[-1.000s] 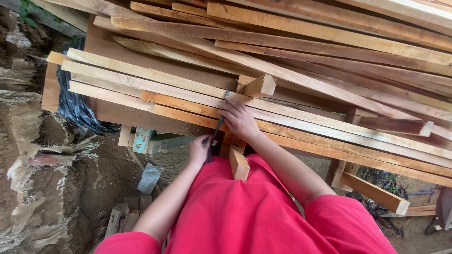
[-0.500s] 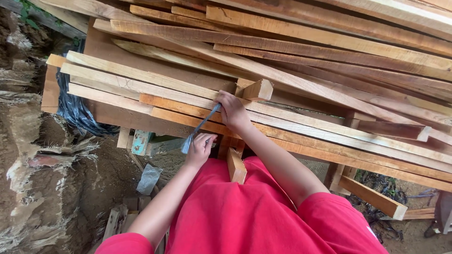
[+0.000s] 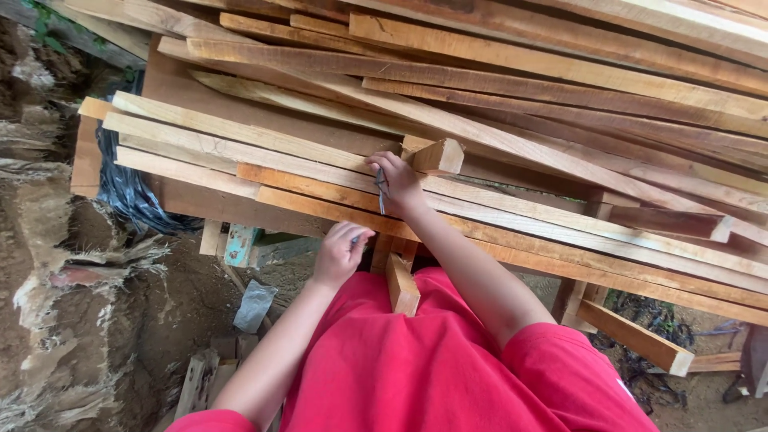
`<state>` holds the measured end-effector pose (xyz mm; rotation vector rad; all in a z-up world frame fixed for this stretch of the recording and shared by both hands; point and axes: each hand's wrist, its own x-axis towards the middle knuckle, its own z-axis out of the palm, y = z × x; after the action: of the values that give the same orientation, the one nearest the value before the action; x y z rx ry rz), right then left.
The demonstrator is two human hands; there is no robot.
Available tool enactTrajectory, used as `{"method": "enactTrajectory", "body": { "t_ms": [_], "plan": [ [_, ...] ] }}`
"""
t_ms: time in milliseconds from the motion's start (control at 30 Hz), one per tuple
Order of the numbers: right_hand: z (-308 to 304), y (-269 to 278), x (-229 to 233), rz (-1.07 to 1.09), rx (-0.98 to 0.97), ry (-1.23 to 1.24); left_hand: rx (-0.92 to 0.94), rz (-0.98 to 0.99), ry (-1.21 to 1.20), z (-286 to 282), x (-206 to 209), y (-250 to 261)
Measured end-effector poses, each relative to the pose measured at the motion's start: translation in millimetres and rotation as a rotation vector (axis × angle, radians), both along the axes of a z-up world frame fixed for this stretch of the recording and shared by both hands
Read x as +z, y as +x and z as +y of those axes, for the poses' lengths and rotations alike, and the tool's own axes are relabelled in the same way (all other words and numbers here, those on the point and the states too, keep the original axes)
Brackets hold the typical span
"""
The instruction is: Organize several wooden planks on a rack and secure them with a black strap.
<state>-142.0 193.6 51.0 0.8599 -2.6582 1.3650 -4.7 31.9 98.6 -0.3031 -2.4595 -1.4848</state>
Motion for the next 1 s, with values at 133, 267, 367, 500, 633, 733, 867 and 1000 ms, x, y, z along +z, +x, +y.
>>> {"method": "enactTrajectory", "body": {
  "t_ms": [133,267,367,500,633,733,867,1000],
  "plan": [
    [8.9,6.6,-16.4,0.016,-0.021,-0.036,-0.026,0.002,0.049,8.9,-2.8,-18.0],
    [9.1,9.6,-8.9,-0.033,-0.069,-0.037,0.014,-0.084,0.069,5.1,0.3,-36.0],
    [9.4,-1.2,-26.9,-0.113,-0.041,-0.005,0.034,-0.138,0.106,6.6,7.0,-43.1],
    [10.4,-1.8,0.9,-0.255,0.009,-0.118,0.152,-0.199,0.173,8.3,15.1,-47.9],
    [18.4,-1.6,0.4,-0.332,0.017,-0.089,0.145,-0.199,0.208,10.9,-17.3,-29.6],
    [12.9,-6.0,-14.2,-0.315,-0.087,-0.13,0.007,0.015,0.045,4.5,-38.4,-11.5],
    [3.3,-2.8,2.7,-0.321,-0.141,-0.158,0.087,-0.058,0.074,-25.5,-46.2,-8.0],
    [-3.2,3.7,2.4,-0.38,-0.195,-0.137,0.035,0.018,0.0,-24.4,-25.3,-30.9]
  ]
}}
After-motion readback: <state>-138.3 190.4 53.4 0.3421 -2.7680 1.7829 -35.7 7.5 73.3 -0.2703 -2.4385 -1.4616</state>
